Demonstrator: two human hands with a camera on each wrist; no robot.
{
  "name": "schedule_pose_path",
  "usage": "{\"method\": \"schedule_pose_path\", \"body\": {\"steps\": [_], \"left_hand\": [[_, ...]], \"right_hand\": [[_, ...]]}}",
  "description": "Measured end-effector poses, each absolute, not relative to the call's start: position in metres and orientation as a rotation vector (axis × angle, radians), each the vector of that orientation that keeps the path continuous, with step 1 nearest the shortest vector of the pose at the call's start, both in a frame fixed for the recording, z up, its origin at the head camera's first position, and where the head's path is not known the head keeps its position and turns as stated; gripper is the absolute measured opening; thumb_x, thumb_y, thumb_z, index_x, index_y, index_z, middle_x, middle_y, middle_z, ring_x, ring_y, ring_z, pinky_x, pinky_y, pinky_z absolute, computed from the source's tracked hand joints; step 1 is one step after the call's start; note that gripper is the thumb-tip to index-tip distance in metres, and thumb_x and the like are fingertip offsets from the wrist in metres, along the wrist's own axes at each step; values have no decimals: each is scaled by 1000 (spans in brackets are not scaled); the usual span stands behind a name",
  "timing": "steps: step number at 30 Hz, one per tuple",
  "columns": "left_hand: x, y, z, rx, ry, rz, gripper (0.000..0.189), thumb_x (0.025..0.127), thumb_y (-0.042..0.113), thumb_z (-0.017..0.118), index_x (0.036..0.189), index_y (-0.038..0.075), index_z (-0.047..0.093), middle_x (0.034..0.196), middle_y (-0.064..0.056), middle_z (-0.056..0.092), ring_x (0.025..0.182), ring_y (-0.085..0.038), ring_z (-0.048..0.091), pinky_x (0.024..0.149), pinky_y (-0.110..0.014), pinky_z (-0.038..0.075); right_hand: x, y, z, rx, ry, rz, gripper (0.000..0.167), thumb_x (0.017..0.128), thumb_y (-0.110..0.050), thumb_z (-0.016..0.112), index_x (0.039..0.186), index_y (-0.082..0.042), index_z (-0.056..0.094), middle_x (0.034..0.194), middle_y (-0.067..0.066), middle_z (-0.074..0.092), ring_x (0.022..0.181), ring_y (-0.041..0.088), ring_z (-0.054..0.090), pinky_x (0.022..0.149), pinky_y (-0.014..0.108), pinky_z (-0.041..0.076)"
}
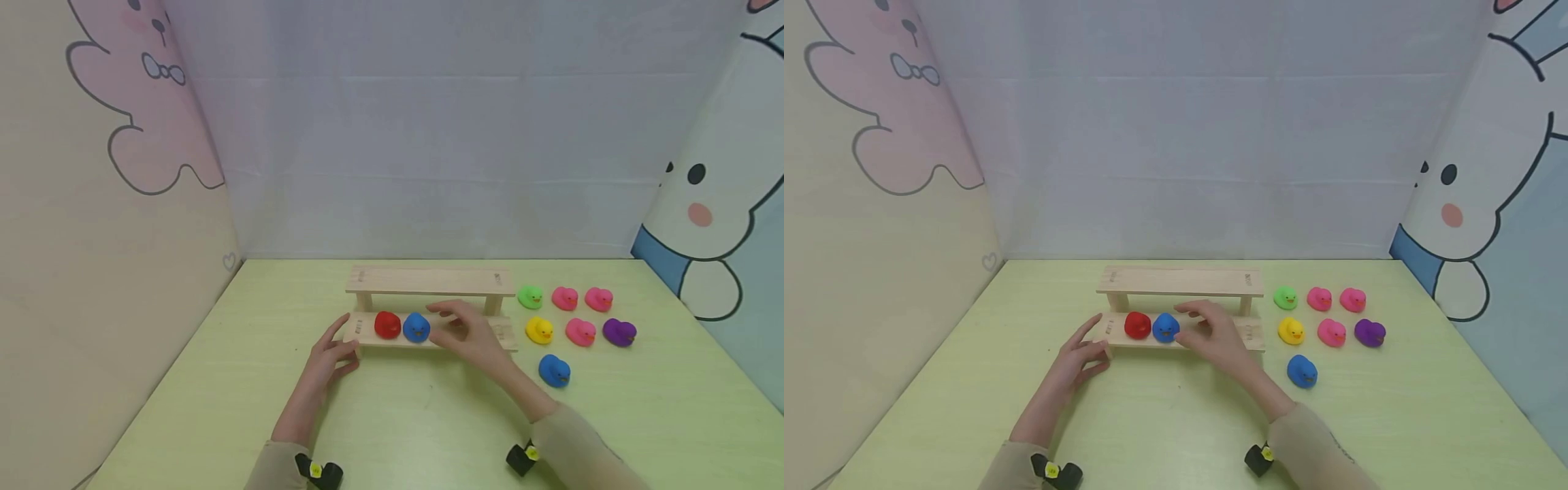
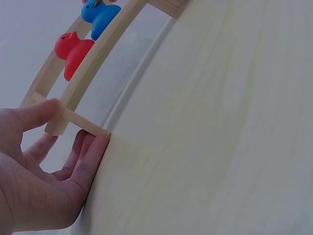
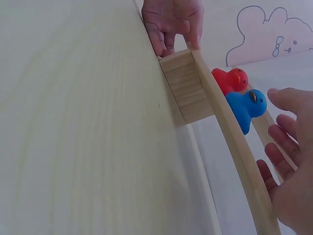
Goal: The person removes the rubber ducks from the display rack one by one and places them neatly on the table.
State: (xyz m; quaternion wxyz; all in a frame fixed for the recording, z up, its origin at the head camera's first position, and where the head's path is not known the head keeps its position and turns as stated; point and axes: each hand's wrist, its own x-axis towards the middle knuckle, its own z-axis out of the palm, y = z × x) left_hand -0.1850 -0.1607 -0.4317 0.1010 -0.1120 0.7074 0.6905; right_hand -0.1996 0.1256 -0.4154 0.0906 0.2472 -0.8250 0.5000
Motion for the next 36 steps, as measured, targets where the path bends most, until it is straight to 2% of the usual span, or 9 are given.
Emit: {"method": "schedule_pose_path", "body": {"steps": [10, 12, 16, 21, 26, 36], "left_hand": [[-186, -162, -431, -320, 2089, 2040, 62, 96, 16, 61, 152, 31, 37, 106, -6, 58, 92, -18, 59, 90, -38, 57], [-188, -163, -431, -313, 2090, 2035, 63, 96, 15, 61, 152, 31, 37, 110, -8, 57, 93, -18, 60, 90, -38, 57], [-193, -167, -430, -292, 2084, 2009, 64, 96, 12, 60, 152, 34, 37, 121, -14, 55, 94, -20, 62, 88, -37, 58], [-202, -173, -432, -209, 2071, 1953, 68, 95, 11, 60, 153, 36, 33, 139, -19, 49, 105, -24, 62, 87, -40, 60], [-210, -178, -436, -116, 2012, 1953, 72, 93, 9, 62, 153, 34, 32, 150, -16, 43, 116, -25, 59, 91, -40, 58], [-216, -183, -444, -87, 1955, 1990, 73, 91, 7, 65, 153, 31, 33, 152, -12, 41, 111, -18, 60, 90, -32, 57]], "right_hand": [[-205, 112, -416, 797, -2477, 1511, 39, 86, -20, 77, 123, -14, 67, 124, 4, 64, 111, 26, 57, 92, 31, 50], [-206, 110, -415, 788, -2491, 1523, 39, 86, -21, 77, 123, -15, 67, 123, 2, 64, 111, 24, 58, 93, 32, 50], [-208, 108, -415, 779, -2527, 1549, 39, 86, -20, 77, 123, -17, 67, 125, 1, 65, 113, 20, 59, 98, 41, 51], [-208, 107, -415, 758, -2566, 1600, 38, 88, -19, 75, 125, -17, 67, 126, 2, 66, 117, 22, 60, 102, 47, 50], [-206, 109, -416, 723, -2601, 1637, 38, 89, -21, 74, 126, -21, 67, 128, 0, 67, 120, 22, 61, 106, 45, 49], [-206, 109, -418, 738, -2591, 1667, 40, 90, -23, 73, 129, -21, 65, 131, 0, 66, 121, 24, 60, 108, 51, 46]]}}
